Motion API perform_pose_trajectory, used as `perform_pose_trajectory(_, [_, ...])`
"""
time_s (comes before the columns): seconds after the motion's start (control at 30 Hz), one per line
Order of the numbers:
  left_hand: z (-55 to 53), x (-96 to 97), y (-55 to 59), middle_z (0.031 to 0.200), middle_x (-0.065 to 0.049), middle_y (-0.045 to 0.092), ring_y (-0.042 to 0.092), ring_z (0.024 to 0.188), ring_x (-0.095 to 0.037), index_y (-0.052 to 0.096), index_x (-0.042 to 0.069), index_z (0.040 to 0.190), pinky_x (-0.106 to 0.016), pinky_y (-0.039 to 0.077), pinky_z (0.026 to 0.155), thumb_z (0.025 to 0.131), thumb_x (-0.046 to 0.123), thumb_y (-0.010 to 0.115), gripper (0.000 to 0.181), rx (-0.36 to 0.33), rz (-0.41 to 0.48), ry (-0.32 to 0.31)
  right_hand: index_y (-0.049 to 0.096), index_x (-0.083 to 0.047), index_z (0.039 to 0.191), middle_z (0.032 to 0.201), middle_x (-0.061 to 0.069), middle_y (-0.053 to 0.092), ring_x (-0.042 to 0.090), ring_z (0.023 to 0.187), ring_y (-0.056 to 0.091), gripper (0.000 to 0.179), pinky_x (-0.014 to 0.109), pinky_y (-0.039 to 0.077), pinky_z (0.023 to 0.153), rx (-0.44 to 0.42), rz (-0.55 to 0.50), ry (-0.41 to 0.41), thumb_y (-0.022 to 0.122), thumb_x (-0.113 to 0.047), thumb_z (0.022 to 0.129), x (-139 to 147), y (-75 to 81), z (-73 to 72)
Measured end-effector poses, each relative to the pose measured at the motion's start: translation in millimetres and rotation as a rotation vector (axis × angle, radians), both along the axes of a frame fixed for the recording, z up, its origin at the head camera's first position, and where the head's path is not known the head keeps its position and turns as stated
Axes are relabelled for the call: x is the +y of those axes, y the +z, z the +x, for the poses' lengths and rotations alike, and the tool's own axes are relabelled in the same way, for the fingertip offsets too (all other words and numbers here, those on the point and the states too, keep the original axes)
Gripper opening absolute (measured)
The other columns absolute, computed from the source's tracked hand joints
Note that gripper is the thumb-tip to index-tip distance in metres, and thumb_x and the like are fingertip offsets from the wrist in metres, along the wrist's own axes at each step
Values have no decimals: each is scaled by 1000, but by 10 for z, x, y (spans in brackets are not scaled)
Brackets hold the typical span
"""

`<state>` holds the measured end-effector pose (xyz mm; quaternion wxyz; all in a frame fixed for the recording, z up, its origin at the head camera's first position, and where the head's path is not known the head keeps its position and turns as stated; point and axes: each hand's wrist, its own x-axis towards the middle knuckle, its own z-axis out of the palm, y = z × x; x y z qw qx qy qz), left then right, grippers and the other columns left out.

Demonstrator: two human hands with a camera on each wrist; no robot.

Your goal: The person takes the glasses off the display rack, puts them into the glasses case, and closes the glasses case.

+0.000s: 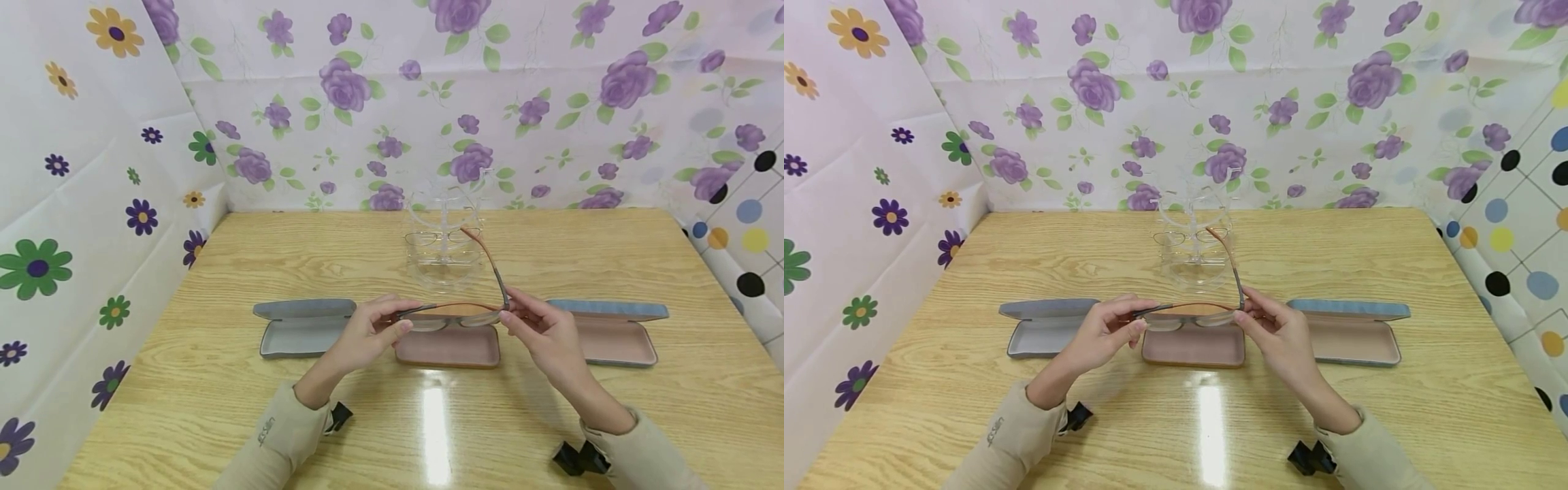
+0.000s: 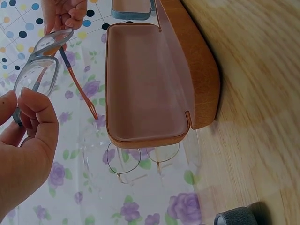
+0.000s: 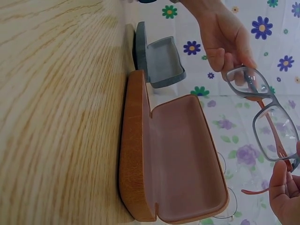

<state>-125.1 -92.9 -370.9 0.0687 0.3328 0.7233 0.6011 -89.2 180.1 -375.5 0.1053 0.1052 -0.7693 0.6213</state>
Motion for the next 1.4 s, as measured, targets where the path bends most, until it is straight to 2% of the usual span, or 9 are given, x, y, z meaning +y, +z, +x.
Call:
perform_pose_trajectory(0.23, [1,-10,-1,84,-11,52,45,53,-26,54,-10,119,-26,45,48,90,-2,53,30,5,4,-5,54,4,123,90,-3,59,7,77,60,37,24,52,64,-1,14,20,59,-3,88,4,10,-6])
perform_pose_trajectory(0.33, [-3,-12,-6,83,-11,52,44,52,-19,55,-8,118,-26,43,47,90,-1,53,29,17,-2,-5,54,4,123,90,-2,59,8,76,60,36,24,52,63,0,29,33,58,-3,88,10,21,-7])
perform_pose_trajectory(0.63, [-6,-12,0,84,-10,54,43,52,-12,57,-7,117,-24,40,46,91,2,53,28,44,-2,-5,53,3,124,90,1,59,10,74,59,36,23,51,62,0,38,75,58,-3,88,23,46,-10])
perform_pose_trajectory(0.9, [-4,-17,6,86,-11,54,45,54,-32,56,-7,119,-27,44,47,91,0,53,29,19,-2,-6,54,1,124,92,3,60,11,74,59,36,23,51,61,1,60,90,57,-4,89,32,49,-22])
perform_pose_trajectory(1.1, [-7,-20,4,85,-10,53,45,54,-31,55,-9,119,-27,44,48,91,1,53,30,15,7,-9,55,1,124,94,4,61,9,73,60,35,24,51,62,4,59,106,57,-3,89,38,51,-31])
perform_pose_trajectory(1.4, [-1,-25,20,90,-12,54,44,54,-21,55,-9,119,-24,41,48,91,1,53,30,9,8,-7,55,1,123,98,-6,61,9,74,60,34,23,51,62,4,71,118,57,-3,89,42,69,-28])
